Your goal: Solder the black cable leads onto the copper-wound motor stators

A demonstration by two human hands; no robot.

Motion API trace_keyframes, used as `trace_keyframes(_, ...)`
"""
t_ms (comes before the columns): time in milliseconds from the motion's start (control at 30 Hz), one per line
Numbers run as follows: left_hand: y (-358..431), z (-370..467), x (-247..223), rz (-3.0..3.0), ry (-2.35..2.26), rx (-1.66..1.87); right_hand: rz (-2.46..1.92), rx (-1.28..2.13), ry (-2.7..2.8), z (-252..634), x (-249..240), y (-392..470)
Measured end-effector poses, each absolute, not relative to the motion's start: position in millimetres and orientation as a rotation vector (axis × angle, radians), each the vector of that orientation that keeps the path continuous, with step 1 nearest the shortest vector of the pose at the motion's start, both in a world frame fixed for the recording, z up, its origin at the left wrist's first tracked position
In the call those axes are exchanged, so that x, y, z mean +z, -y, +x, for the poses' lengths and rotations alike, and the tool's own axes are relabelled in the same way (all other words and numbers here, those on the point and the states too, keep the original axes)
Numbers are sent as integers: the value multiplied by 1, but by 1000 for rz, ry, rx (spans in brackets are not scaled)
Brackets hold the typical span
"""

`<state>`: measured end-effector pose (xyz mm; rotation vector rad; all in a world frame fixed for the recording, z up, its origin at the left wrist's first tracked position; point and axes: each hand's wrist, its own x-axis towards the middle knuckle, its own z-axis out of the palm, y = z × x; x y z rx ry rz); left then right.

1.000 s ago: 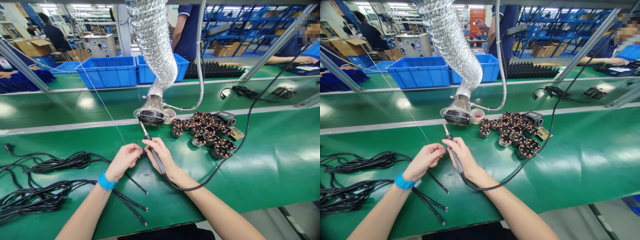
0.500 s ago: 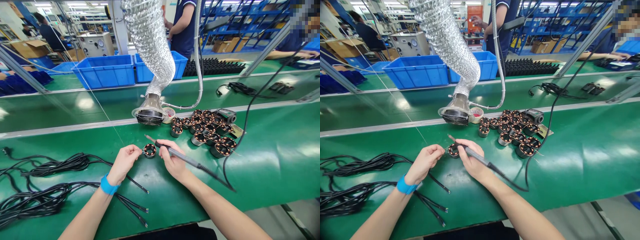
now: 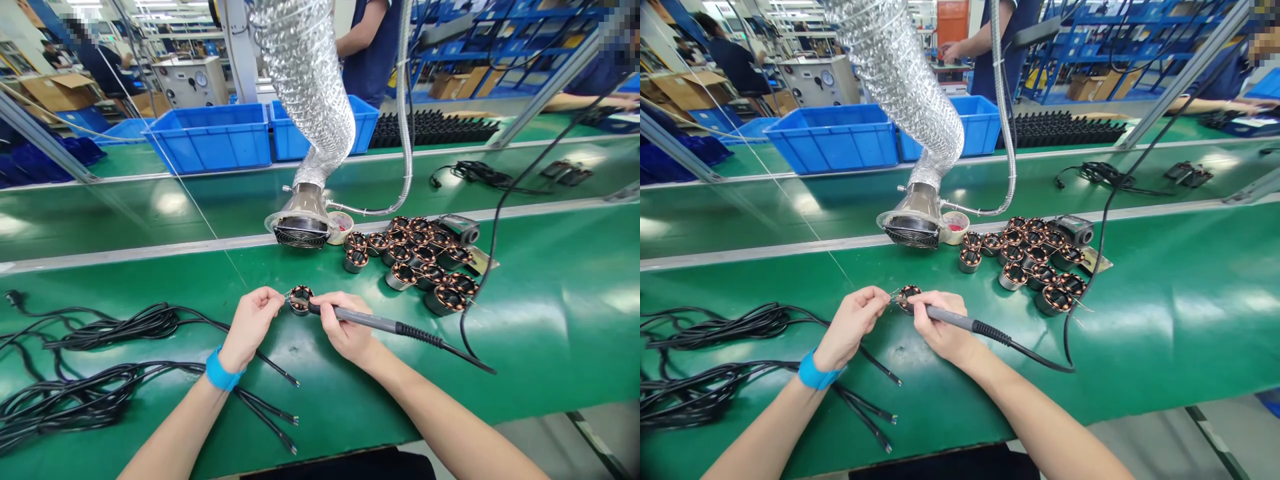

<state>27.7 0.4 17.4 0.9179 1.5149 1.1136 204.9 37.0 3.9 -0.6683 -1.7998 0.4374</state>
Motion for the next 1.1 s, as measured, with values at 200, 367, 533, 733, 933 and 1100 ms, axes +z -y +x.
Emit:
trace_keyframes(200, -1, 28, 16, 923, -1514, 1121, -716, 565, 1767, 204, 2, -37)
trace_keyframes(367, -1, 27, 15, 928, -1512, 1124, -799, 706, 1661, 205, -3, -37)
trace_keyframes(533, -1, 28, 16, 923, -1509, 1122, -849, 737, 1620, 206, -6, -36)
trace_keyframes(733, 0, 29, 20, 904, -1507, 1109, -834, 694, 1615, 206, -5, -38)
trace_keyframes(933, 0, 29, 21, 889, -1504, 1091, -806, 663, 1634, 206, -2, -37)
trace_keyframes(1100, 0, 28, 21, 876, -1459, 1075, -755, 649, 1732, 200, 1, -37)
